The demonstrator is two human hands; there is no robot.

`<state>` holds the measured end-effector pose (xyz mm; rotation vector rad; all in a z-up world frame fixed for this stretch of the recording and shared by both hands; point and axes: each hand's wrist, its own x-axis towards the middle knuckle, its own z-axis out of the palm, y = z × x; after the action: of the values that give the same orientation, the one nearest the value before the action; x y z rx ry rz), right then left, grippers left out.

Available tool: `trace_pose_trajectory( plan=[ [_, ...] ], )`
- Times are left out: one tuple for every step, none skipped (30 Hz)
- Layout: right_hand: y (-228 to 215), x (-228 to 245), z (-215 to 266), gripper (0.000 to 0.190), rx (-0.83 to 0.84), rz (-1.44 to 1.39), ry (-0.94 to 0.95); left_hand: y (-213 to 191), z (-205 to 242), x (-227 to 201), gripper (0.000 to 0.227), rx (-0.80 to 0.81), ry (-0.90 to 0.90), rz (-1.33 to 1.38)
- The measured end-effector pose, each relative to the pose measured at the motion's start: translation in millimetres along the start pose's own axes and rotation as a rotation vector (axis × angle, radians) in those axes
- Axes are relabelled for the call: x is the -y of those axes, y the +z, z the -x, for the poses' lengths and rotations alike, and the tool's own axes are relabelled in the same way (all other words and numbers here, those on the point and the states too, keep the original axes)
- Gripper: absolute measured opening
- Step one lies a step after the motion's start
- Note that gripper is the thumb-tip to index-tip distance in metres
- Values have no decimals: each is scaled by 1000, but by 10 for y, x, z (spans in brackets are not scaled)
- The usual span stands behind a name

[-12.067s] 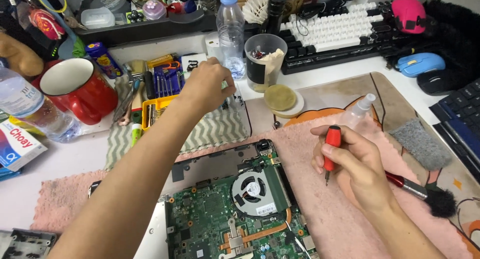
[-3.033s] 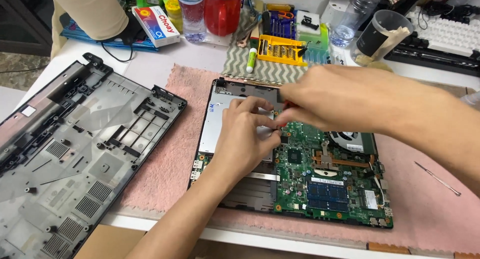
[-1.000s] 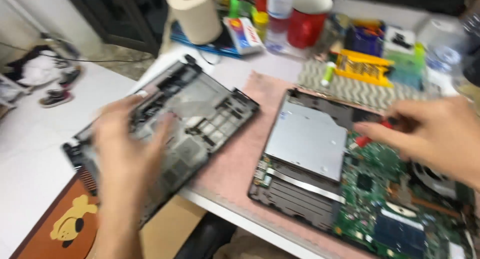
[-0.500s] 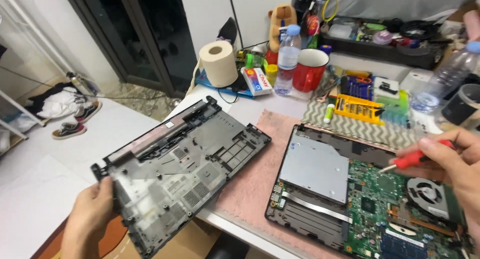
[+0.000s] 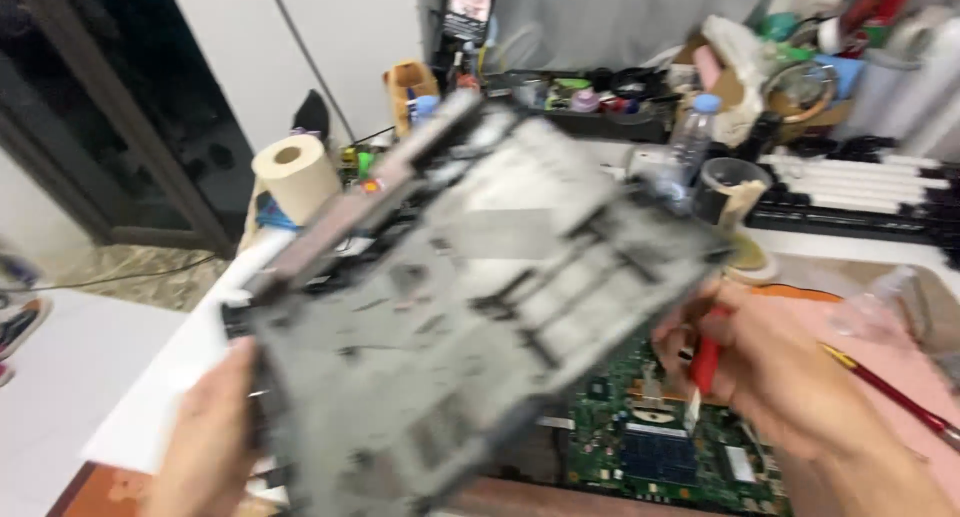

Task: The person uses a screwdriver to tighten screws on the internal components of a disassembled laptop. They then place the bottom cover onto the laptop chassis and proceed to secure it by tightening multiple screws around the perimeter of the device.

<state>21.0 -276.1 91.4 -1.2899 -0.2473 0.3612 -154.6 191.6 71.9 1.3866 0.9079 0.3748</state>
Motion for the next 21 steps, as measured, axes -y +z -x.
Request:
trace_pose_trajectory(
  plan=[
    [77,38,171,21,-13,5,-7,319,139,-71,53,15,2,1],
    [165,61,326,15,156,-19,-163,621,281,-130,57,79,-5,-55],
    [256,75,477,27,332,-45,-311,918,426,-187,62,143,-13,-110],
    [107,-54,564,27,321,-41,-314,1149,525,-173,62,154,-12,-112],
    [-42,-184,654,33,101,-31,-254,1380,629,-157,66,189,0,-164],
    [-198,-307,758,46,-120,-21,-189,1620,744,-139,75,228,10,-216],
    [87,-56,697,46,-135,-17,-191,1808,837,-125,75,243,10,-219],
    [375,200,635,40,-459,-65,-163,1990,938,-108,61,373,-36,-67],
    [670,450,563,37,-781,-115,-120,2162,1040,-92,52,500,-86,87],
    [436,500,550,37,-789,-111,-126,2200,1069,-143,52,511,-87,89],
    [208,550,537,40,-800,6,-201,2233,1091,-195,54,643,-132,125],
    [-13,597,503,44,-802,123,-273,2256,1103,-246,59,768,-177,165],
    [-174,715,503,44,-803,129,-275,2152,1160,-396,59,772,-179,169],
    [-330,820,511,51,-810,258,-339,2041,1214,-547,63,727,-146,53],
    [-487,928,521,59,-816,387,-403,1931,1270,-698,70,681,-114,-62],
    [-443,1036,552,59,-822,387,-403,1820,1210,-742,70,686,-114,-65],
    [-397,1145,585,35,-827,543,-291,1709,1151,-787,70,574,-18,-98],
    [-347,1259,612,34,-824,695,-178,1599,1088,-842,72,460,80,-130],
    [-288,1251,610,34,-831,692,-181,1509,917,-771,72,465,84,-132],
    [-224,1246,614,34,-738,926,-483,1416,748,-696,71,475,78,119],
    [-157,1237,617,44,-616,1148,-784,1321,576,-619,76,483,70,368]
  ],
)
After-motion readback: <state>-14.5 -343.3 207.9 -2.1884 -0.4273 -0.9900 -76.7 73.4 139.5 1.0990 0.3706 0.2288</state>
